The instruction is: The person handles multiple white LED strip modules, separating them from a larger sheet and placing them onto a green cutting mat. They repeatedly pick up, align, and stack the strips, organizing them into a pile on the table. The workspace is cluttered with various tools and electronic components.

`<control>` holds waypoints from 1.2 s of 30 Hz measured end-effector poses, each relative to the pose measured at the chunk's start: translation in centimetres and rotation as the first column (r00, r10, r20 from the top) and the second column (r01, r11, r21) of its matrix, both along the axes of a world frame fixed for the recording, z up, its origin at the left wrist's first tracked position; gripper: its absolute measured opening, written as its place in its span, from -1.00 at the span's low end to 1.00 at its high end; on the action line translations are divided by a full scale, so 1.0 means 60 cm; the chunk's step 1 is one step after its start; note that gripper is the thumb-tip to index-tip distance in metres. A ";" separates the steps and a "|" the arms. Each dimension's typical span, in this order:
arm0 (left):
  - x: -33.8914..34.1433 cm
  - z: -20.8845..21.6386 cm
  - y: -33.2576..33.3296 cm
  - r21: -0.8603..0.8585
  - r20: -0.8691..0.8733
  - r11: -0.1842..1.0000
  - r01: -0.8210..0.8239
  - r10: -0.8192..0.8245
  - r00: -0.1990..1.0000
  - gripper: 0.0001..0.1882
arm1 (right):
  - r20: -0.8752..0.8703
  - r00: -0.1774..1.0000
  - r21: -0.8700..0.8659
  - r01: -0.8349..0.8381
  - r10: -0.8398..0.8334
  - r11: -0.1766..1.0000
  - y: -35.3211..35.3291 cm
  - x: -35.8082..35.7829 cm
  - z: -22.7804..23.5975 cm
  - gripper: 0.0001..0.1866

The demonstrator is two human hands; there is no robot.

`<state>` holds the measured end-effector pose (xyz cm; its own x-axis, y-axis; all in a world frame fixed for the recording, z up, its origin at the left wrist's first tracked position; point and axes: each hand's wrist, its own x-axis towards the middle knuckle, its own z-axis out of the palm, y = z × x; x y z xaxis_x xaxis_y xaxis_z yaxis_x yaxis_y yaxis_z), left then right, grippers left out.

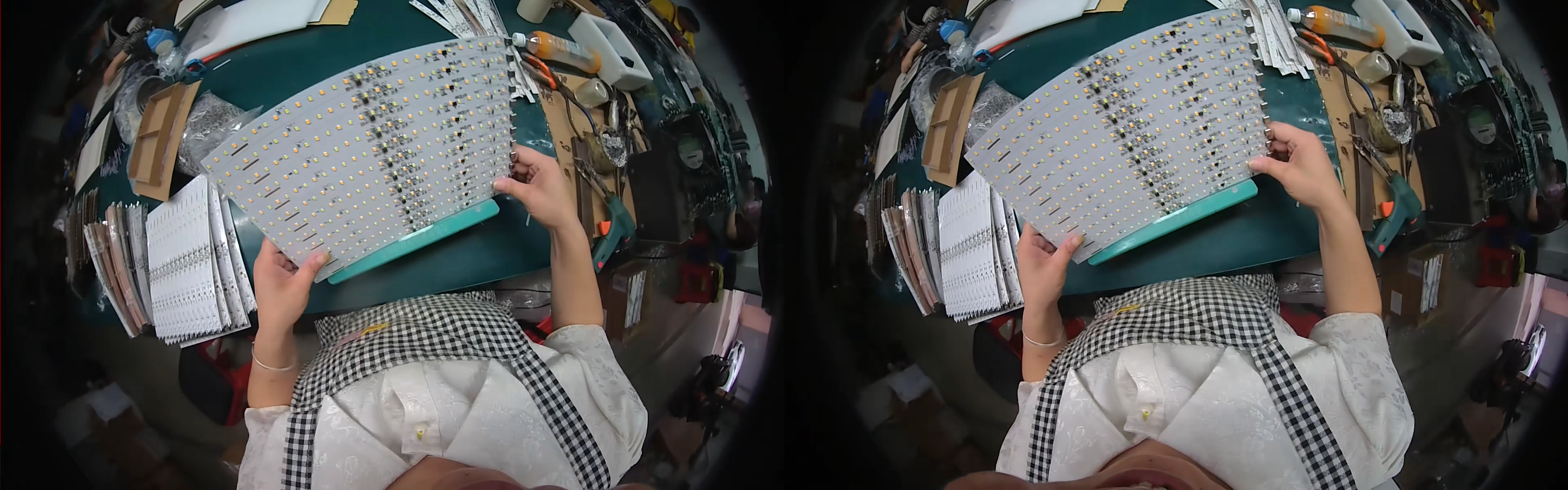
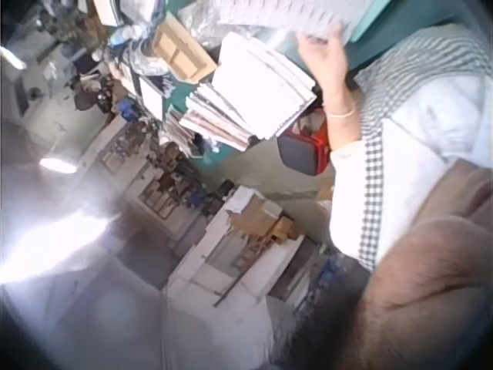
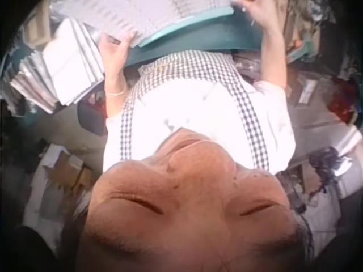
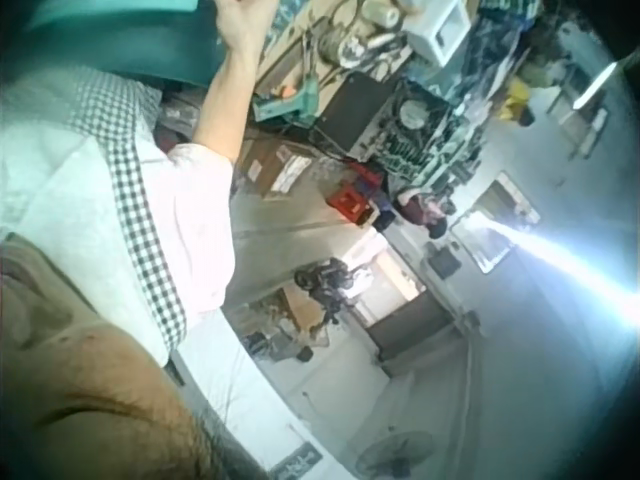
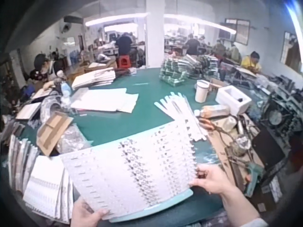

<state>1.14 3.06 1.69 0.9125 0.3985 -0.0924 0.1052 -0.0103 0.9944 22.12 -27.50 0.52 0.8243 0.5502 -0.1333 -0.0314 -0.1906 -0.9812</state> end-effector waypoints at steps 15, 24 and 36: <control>0.016 -0.019 -0.019 0.019 -0.017 0.998 -0.063 0.064 0.998 -0.62 | 0.018 0.991 -0.100 -0.128 0.130 0.987 -0.017 0.024 0.013 -0.59; 0.004 -0.029 -0.007 0.260 -0.012 0.965 -0.031 0.035 0.999 -0.70 | 0.079 0.979 -0.197 -0.167 0.186 0.966 -0.014 0.030 0.013 -0.58; 0.043 -0.023 0.009 -0.165 -0.102 0.982 0.091 -0.109 0.989 -0.48 | -0.360 0.909 0.005 -0.222 0.209 0.975 -0.007 0.071 -0.019 -0.64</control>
<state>3.73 3.61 0.34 0.9277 0.2777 -0.2495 0.2206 0.1312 0.9665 26.37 -27.94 -0.65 0.5805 0.6985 -0.4185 -0.3322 -0.2660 -0.9049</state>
